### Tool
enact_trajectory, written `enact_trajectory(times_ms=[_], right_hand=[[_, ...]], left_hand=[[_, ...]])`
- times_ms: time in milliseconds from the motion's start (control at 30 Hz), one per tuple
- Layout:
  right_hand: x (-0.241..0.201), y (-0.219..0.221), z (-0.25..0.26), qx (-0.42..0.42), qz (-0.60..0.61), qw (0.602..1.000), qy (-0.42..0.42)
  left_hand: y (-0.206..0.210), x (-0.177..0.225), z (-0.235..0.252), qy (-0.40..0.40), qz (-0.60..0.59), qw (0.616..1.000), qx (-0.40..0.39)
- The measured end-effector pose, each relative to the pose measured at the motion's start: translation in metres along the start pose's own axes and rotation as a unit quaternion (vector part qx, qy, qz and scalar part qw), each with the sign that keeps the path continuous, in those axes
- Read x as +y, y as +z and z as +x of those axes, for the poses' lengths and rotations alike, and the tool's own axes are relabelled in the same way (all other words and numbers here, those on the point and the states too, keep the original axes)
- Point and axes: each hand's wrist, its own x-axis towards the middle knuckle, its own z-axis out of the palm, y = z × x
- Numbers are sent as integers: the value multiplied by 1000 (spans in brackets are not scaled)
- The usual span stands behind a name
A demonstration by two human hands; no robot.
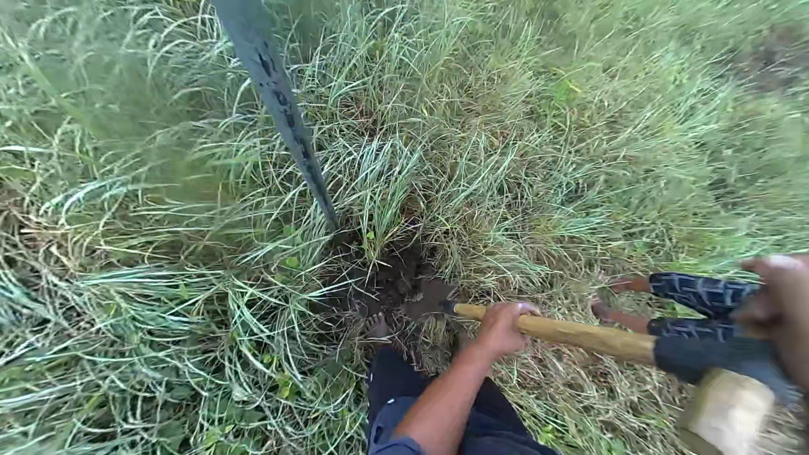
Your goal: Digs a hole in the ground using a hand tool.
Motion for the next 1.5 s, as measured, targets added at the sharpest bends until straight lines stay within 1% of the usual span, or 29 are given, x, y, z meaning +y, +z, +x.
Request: enact_trajectory(times_ms=[100,133,167,200,233,300,333,400,433,467,500,533,567,600,667,700,733,800,867,933,1033,1133,1267,1333,1400,1500], right_hand=[[51,96,-12,-37,-52,998,22],[71,122,-16,-45,-58,997,28],[87,136,-16,-42,-51,998,23],[100,143,-12,-25,-33,999,2],[108,142,-8,-31,-25,999,4],[125,130,-1,-60,-27,997,41],[134,124,4,-71,-23,995,59],[148,112,14,-98,9,992,84],[152,107,19,-127,42,987,94],[153,103,26,-161,81,978,101],[155,100,33,-196,120,968,99],[154,99,41,-229,157,956,90],[152,101,51,-263,184,944,74],[147,103,60,-296,198,933,54],[134,111,71,-338,187,922,11],[129,115,74,-346,171,922,-12],[126,118,77,-352,158,922,-29],[124,119,84,-373,146,915,-44],[129,119,91,-405,150,900,-49],[135,122,93,-421,155,892,-59],[131,123,89,-396,94,910,-76],[122,128,96,-362,68,927,-61],[113,143,118,-348,55,935,-33],[115,156,125,-352,39,935,-22],[130,177,120,-381,26,924,-4],[164,206,99,-415,9,909,26]], left_hand=[[40,-76,16,-92,-22,995,30],[52,-92,20,-114,-19,993,36],[58,-98,25,-129,-12,991,43],[57,-95,30,-147,-5,988,40],[54,-84,31,-163,1,986,30],[50,-53,31,-178,-2,984,15],[47,-37,30,-180,-23,983,31],[35,3,23,-160,-131,974,90],[25,32,20,-158,-175,966,105],[15,65,17,-162,-192,962,102],[6,97,17,-171,-174,966,82],[-2,125,19,-183,-116,975,51],[-9,149,24,-205,-30,978,21],[-11,167,31,-242,71,968,-3],[-5,183,49,-316,255,914,-8],[-2,182,56,-341,317,885,3],[-1,179,62,-356,354,865,17],[-4,173,66,-362,380,851,30],[-4,170,67,-353,380,854,27],[-2,170,67,-350,370,861,23],[-6,169,71,-356,369,858,20],[-22,166,79,-351,371,860,14],[-49,157,98,-337,374,864,-6],[-54,149,107,-347,368,862,-15],[-41,132,111,-369,352,860,-19],[-11,99,117,-404,341,847,-48]])
